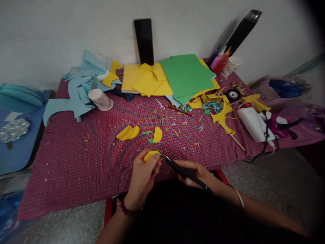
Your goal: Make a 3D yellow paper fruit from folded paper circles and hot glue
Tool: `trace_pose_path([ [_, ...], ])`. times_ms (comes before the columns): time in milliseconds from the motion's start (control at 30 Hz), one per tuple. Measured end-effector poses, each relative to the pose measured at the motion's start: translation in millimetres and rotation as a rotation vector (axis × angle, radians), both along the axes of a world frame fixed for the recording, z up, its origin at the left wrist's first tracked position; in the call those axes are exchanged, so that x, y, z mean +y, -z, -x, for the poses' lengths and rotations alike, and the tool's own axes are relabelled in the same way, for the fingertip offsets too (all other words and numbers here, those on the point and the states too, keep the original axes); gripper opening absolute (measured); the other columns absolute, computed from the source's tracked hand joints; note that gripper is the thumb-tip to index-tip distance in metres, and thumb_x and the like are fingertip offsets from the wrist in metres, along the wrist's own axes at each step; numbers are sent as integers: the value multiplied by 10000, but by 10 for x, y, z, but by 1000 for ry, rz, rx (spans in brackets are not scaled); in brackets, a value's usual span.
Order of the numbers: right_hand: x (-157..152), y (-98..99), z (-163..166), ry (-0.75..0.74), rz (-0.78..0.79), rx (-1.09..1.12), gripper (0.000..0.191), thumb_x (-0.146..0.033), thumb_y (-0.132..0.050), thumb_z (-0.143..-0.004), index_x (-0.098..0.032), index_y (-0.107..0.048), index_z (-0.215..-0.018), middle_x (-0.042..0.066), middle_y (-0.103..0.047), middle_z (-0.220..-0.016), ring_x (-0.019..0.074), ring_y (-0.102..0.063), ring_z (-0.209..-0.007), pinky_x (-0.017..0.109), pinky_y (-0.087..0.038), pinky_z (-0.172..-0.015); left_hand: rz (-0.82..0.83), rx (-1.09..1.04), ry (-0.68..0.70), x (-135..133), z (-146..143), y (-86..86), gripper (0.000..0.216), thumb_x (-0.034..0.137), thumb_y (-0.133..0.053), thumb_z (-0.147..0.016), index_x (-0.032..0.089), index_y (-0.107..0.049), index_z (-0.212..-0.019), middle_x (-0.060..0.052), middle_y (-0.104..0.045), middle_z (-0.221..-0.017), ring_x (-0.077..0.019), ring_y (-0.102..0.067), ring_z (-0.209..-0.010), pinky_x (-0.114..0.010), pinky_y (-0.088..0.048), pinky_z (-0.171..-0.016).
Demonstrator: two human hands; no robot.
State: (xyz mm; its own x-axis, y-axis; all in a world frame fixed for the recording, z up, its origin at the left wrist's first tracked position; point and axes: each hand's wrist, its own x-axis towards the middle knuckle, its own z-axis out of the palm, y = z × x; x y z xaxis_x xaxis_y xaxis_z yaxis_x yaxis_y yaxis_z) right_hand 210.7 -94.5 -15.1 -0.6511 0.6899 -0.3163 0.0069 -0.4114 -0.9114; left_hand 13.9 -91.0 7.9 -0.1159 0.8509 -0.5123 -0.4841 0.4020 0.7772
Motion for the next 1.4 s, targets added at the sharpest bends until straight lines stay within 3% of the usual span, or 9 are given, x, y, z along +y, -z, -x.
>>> trace_pose_path([
  [167, -6, -32, -1, -9, 29, -18, 640, -493, -703, -755, -243, -543, -1323, -19, -501, -748, 98, -411, -617, 212, -333, -523, 6, 11, 18, 8, -1, -11, 201, 209, -704, -657, 163, -508, -665, 69, -530, -503, -19, -358, -366, -139, -230, -354],
  [800, 1, -18, 3, 6, 46, -12, 588, -420, -727, -750, -250, -570, -1291, -21, -530, -767, 90, -421, -615, 218, -332, -538, 0, 26, 25, 40, 9, 22, 202, 218, -694, -655, 168, -499, -633, 74, -509, -473, -23, -341, -358, -155, -230, -363],
  [1167, 3, -23, -1, -2, 93, 6, 639, -488, -721, -746, -238, -548, -1308, -16, -528, -776, 89, -429, -618, 210, -333, -538, -14, 51, -14, 74, -21, 31, 149, 182, -669, -638, 169, -521, -634, 82, -499, -462, -30, -348, -373, -157, -252, -378],
  [1400, -8, -33, 11, 13, 122, -9, 596, -459, -739, -738, -303, -569, -1287, -27, -520, -784, 86, -414, -620, 199, -311, -524, -8, 44, -10, 48, -5, 40, 152, 173, -660, -636, 168, -509, -618, 77, -506, -465, -28, -351, -373, -156, -249, -379],
])
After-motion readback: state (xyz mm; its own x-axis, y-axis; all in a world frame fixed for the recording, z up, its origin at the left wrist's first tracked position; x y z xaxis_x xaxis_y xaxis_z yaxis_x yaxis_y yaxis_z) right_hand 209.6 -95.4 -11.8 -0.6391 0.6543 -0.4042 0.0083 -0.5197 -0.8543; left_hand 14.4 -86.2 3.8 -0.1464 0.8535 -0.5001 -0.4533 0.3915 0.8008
